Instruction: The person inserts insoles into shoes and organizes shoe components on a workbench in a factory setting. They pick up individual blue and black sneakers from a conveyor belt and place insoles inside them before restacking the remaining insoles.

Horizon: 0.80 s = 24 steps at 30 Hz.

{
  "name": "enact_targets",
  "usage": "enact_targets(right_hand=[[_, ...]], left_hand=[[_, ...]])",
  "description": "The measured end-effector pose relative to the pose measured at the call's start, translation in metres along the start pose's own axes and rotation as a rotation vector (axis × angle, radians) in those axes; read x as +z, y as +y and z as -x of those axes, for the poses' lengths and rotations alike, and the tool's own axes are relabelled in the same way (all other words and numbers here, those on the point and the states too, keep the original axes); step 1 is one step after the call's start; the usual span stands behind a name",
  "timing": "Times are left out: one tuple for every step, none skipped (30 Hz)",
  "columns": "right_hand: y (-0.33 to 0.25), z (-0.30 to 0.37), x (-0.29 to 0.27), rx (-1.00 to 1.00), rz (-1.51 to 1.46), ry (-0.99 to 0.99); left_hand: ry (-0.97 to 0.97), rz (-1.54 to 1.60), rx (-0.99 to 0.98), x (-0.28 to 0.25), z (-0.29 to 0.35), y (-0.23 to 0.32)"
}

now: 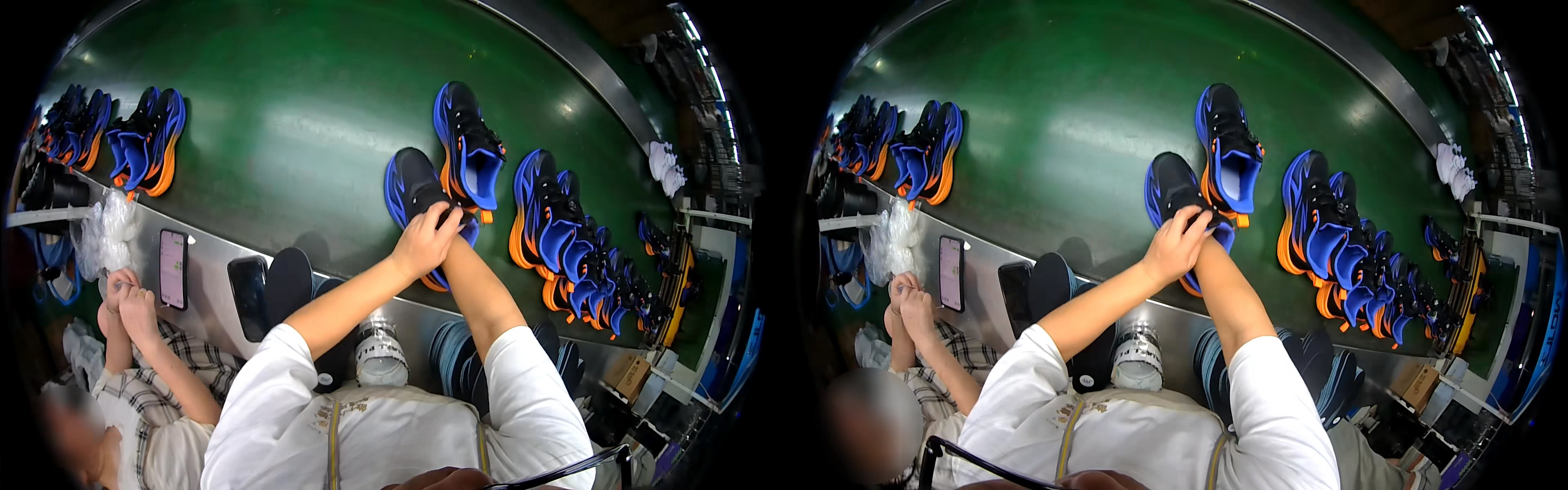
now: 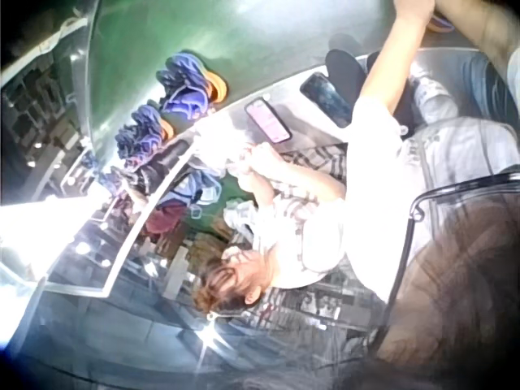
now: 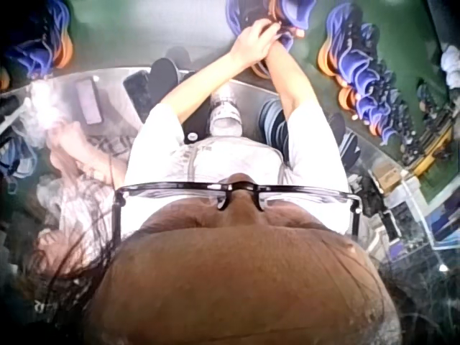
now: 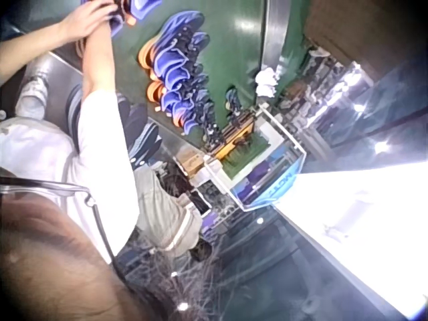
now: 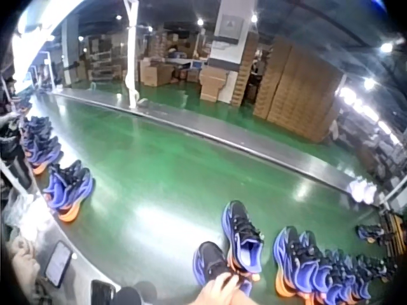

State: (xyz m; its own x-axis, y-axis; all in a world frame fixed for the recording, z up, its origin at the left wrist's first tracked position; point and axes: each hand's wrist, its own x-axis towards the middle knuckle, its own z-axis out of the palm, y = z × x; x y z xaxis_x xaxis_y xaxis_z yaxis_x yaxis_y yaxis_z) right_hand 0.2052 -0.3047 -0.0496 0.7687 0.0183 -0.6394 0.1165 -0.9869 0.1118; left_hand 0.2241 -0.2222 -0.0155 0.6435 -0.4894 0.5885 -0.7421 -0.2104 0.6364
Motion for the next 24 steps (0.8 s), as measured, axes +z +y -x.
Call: enact_targets(right_hand=[[-0.001,-0.003,-0.004,-0.003,0.021,-0.023],[-0.003,-0.003,-0.004,-0.008,0.043,-0.052],[-0.002,0.0,-0.007,-0.011,0.067,-0.085],[-0.002,0.002,-0.011,-0.019,0.087,-0.125],[0.003,0.003,-0.017,-0.027,0.115,-0.165],[0.007,0.006,-0.023,-0.035,0.146,-0.206],[0.009,0.011,-0.034,-0.078,0.175,-0.252],[0.012,0.019,-0.045,-0.129,0.195,-0.297],[0.016,0.029,-0.055,-0.186,0.191,-0.342],[0.017,0.042,-0.062,-0.244,0.157,-0.371],[0.02,0.054,-0.066,-0.296,0.076,-0.398],[0.021,0.069,-0.073,-0.347,0.004,-0.426],[0.026,0.082,-0.073,-0.386,-0.08,-0.459],[0.027,0.088,-0.071,-0.377,-0.112,-0.446],[0.026,0.088,-0.071,-0.323,-0.117,-0.504],[0.019,0.084,-0.076,-0.265,-0.124,-0.556],[0.014,0.082,-0.08,-0.208,-0.131,-0.608],[0.012,0.08,-0.08,-0.186,-0.149,-0.611],[0.016,0.085,-0.066,-0.223,-0.193,-0.337],[0.022,0.095,-0.042,-0.252,-0.232,-0.062],[0.024,0.107,-0.025,-0.28,-0.265,0.216],[0.021,0.12,-0.017,-0.251,-0.406,0.573],[0.017,0.136,-0.016,-0.16,-0.445,0.671],[0.01,0.146,-0.007,-0.133,-0.507,0.715]], left_hand=[[0.004,-0.025,0.024,-0.001,0.0,-0.001],[0.002,-0.041,0.029,-0.001,0.003,-0.003],[-0.028,-0.045,0.04,-0.001,0.002,-0.004],[-0.059,-0.047,0.052,-0.003,0.002,-0.005],[-0.091,-0.048,0.066,-0.003,0.001,-0.006],[-0.107,-0.075,0.107,-0.002,-0.001,-0.007],[-0.13,-0.078,0.102,-0.005,-0.001,-0.009],[-0.094,-0.052,0.075,-0.003,-0.004,-0.01],[-0.056,-0.022,0.046,-0.001,-0.005,-0.012],[-0.11,0.082,-0.11,-0.003,-0.005,-0.01],[-0.097,0.119,-0.183,-0.003,-0.006,-0.012],[-0.074,0.152,-0.255,-0.006,-0.009,-0.015],[-0.061,0.198,-0.324,-0.007,-0.015,-0.017],[-0.047,0.266,-0.41,-0.008,-0.021,-0.019],[-0.063,0.306,-0.455,-0.012,-0.028,-0.018],[-0.084,0.327,-0.409,-0.011,-0.03,-0.021],[-0.105,0.347,-0.362,-0.01,-0.032,-0.023],[-0.209,0.329,-0.366,-0.012,-0.032,-0.024],[-0.316,0.316,-0.365,-0.015,-0.034,-0.022],[-0.423,0.303,-0.362,-0.018,-0.036,-0.02],[-0.432,0.289,-0.329,-0.021,-0.036,-0.019],[-0.434,0.275,-0.301,-0.024,-0.035,-0.018],[-0.435,0.261,-0.273,-0.026,-0.033,-0.018],[-0.471,0.262,-0.269,-0.031,-0.031,-0.019]])
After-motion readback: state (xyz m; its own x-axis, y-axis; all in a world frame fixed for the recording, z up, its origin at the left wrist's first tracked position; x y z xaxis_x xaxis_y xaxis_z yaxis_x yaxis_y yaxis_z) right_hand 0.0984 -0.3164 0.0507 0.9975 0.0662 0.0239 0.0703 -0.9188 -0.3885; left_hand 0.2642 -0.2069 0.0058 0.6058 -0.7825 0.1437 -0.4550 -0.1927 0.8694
